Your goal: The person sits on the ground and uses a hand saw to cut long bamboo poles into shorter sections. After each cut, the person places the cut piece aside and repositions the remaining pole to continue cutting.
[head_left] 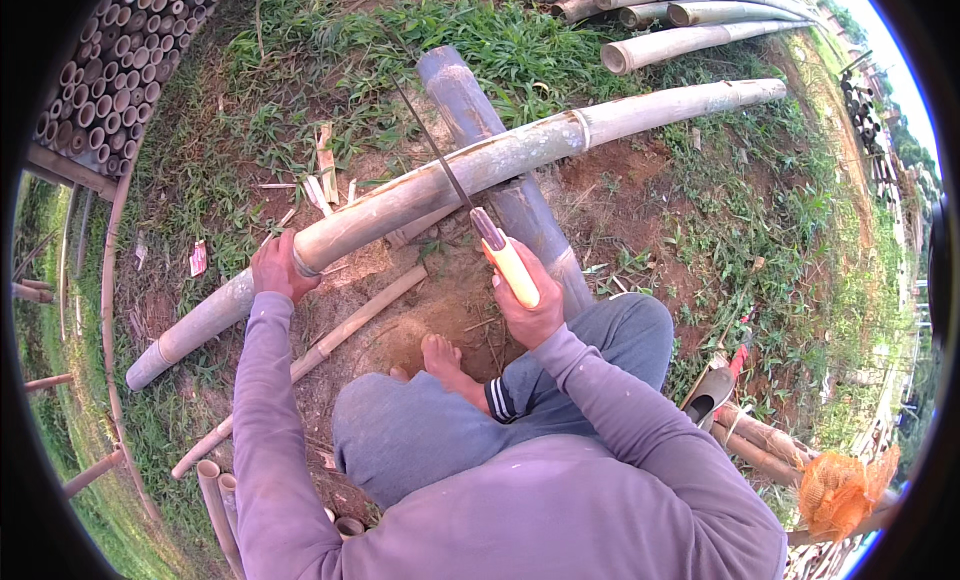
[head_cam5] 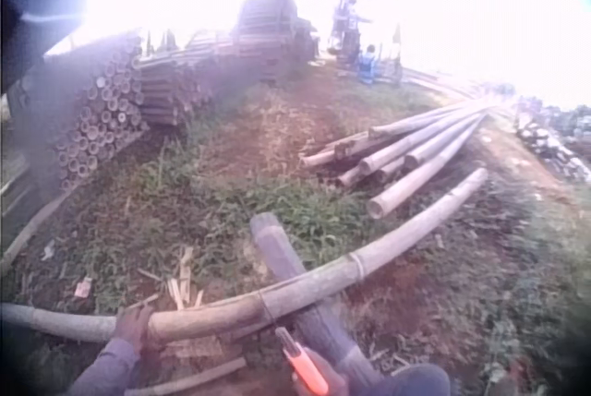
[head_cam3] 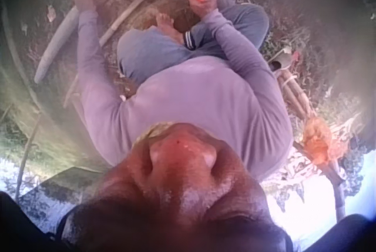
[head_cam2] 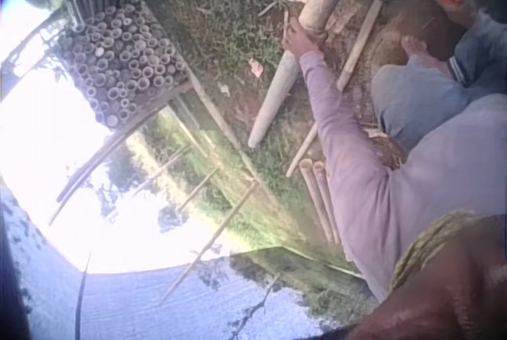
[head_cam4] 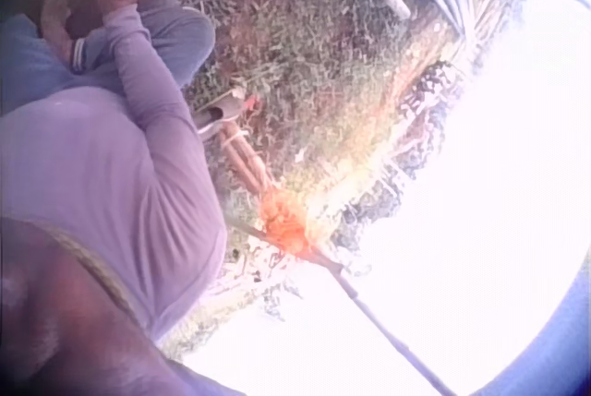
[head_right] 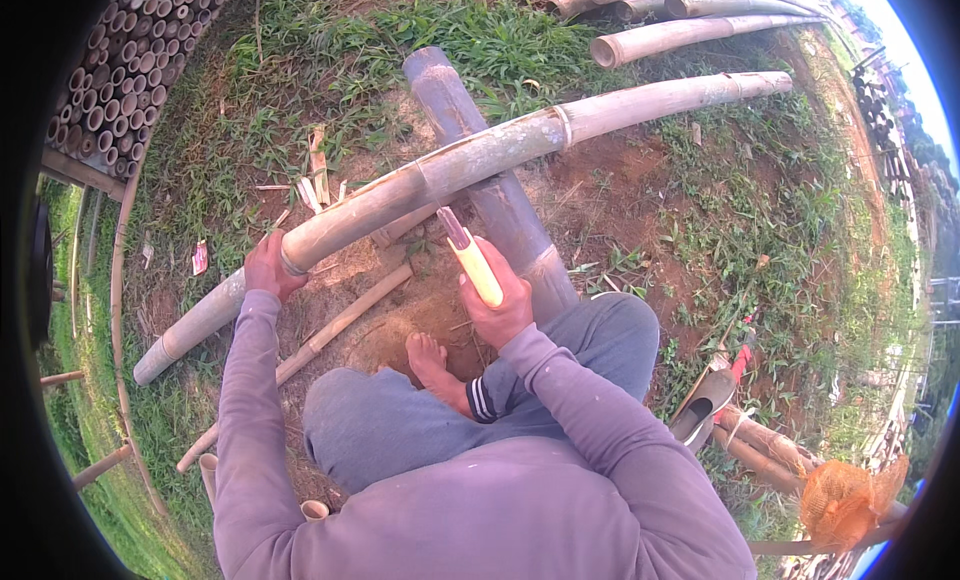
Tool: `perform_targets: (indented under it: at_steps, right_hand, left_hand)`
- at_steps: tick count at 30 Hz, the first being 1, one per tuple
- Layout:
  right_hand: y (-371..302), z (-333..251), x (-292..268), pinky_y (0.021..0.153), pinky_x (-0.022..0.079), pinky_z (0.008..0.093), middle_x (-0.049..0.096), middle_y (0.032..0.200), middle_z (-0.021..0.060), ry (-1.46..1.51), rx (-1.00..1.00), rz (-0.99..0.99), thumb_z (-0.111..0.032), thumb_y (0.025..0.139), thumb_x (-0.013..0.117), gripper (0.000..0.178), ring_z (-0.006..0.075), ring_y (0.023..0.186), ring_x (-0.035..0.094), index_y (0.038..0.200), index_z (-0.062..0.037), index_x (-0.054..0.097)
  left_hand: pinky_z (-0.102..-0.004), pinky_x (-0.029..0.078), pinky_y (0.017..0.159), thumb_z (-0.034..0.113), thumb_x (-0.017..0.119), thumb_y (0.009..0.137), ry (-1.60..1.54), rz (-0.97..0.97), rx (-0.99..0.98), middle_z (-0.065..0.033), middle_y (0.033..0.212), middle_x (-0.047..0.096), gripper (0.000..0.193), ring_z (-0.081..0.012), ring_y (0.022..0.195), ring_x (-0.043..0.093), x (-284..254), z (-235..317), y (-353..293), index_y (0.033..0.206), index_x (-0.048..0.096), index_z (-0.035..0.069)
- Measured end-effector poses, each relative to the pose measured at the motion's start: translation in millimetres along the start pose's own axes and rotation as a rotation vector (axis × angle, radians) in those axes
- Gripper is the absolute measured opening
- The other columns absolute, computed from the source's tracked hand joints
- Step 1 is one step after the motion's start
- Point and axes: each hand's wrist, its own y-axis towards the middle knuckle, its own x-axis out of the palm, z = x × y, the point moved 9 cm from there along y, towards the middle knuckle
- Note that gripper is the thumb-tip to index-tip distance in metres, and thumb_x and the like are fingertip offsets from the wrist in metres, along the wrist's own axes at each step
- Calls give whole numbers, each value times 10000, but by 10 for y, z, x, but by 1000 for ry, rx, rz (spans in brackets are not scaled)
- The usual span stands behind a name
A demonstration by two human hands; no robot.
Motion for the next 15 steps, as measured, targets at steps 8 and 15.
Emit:
perform_targets:
  at_steps: [8, 15]
  right_hand:
    - [-9, 114, -115, 922, 630, 354, 759, 1305, 173, 37, 160, -33, -21, 941, 759, 569, 231, 1099, 782, 1485, 3, 594]
    - [-14, 103, -160, 976, 592, 360, 753, 1288, 163, 106, 257, -65, -157, 1017, 764, 533, 226, 1139, 746, 1480, 35, 582]
  left_hand:
    - [-513, 480, 1062, 440, 979, 598, -21, 42, -41, -119, 1223, 714, 947, -350, 1187, 688, 79, 238, -311, 1415, 557, 211]
    - [-529, 439, 1111, 473, 980, 617, -60, 55, -96, -126, 1333, 678, 1001, -353, 1281, 642, 163, 302, -629, 1477, 531, 223]
